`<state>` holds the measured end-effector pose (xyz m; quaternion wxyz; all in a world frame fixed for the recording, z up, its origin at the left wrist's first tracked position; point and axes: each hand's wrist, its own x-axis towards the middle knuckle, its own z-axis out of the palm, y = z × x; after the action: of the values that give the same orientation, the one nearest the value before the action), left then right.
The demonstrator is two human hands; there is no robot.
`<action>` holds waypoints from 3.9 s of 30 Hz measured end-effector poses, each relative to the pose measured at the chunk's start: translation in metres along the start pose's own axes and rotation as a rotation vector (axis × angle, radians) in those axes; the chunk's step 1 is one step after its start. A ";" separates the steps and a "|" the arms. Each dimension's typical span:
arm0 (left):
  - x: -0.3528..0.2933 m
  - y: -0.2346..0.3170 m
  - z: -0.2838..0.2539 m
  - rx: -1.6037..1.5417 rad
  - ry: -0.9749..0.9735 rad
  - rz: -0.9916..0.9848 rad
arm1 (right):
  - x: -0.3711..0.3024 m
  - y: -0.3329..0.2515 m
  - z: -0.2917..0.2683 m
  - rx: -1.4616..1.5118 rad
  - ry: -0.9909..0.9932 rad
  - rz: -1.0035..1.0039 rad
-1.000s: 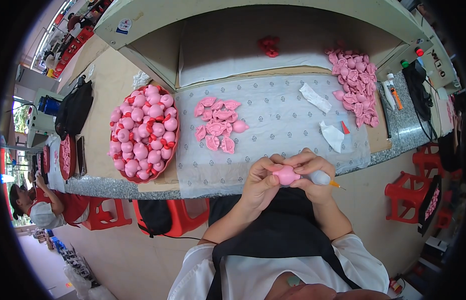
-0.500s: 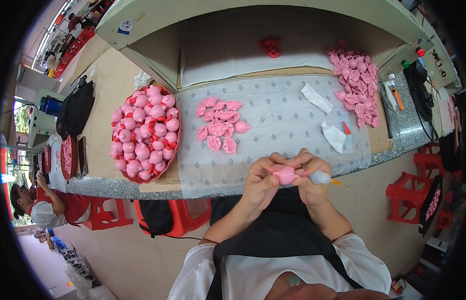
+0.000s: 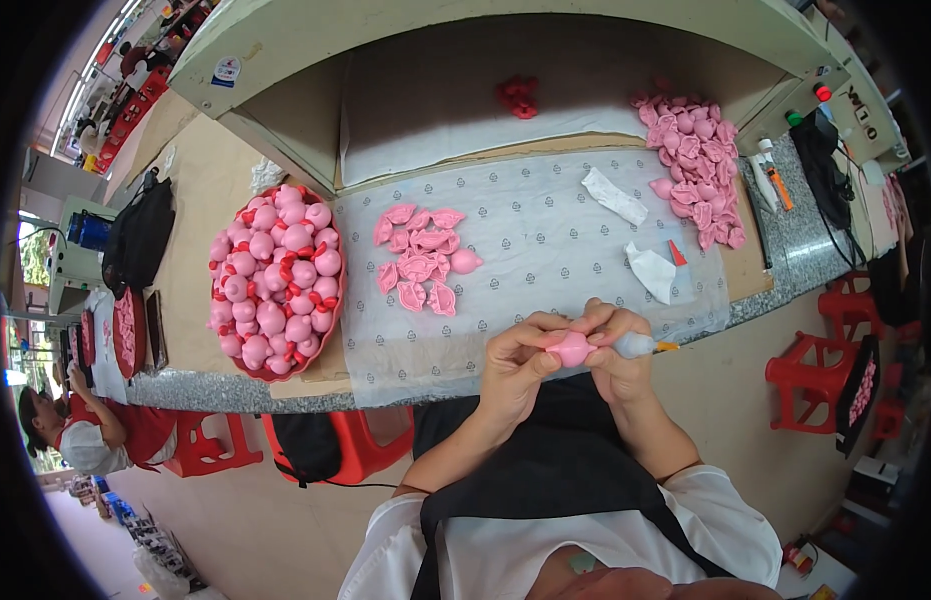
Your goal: Applying glue to and assembling small pink plastic toy components at a factory workstation.
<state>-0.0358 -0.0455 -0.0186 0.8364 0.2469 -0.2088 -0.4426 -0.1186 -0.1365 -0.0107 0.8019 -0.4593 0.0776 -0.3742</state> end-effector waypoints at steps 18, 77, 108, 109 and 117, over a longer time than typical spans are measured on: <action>0.011 0.010 -0.014 -0.130 -0.007 -0.162 | 0.045 -0.075 -0.059 -1.538 -0.280 -0.098; 0.010 0.012 -0.005 1.365 0.199 0.532 | 0.015 -0.002 0.024 -1.134 -0.130 -0.629; 0.009 0.030 0.008 1.398 -0.001 0.474 | 0.024 -0.024 0.005 -0.546 -0.211 0.148; 0.010 0.030 0.009 1.411 0.003 0.480 | 0.024 -0.024 0.006 -0.530 -0.195 0.175; 0.011 0.031 0.005 1.449 -0.026 0.511 | 0.022 -0.017 0.002 -0.653 -0.258 -0.048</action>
<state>-0.0133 -0.0409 0.0054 0.5395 0.6721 -0.5071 0.0090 -0.1106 -0.1551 0.0085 0.6067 -0.7368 0.0805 -0.2874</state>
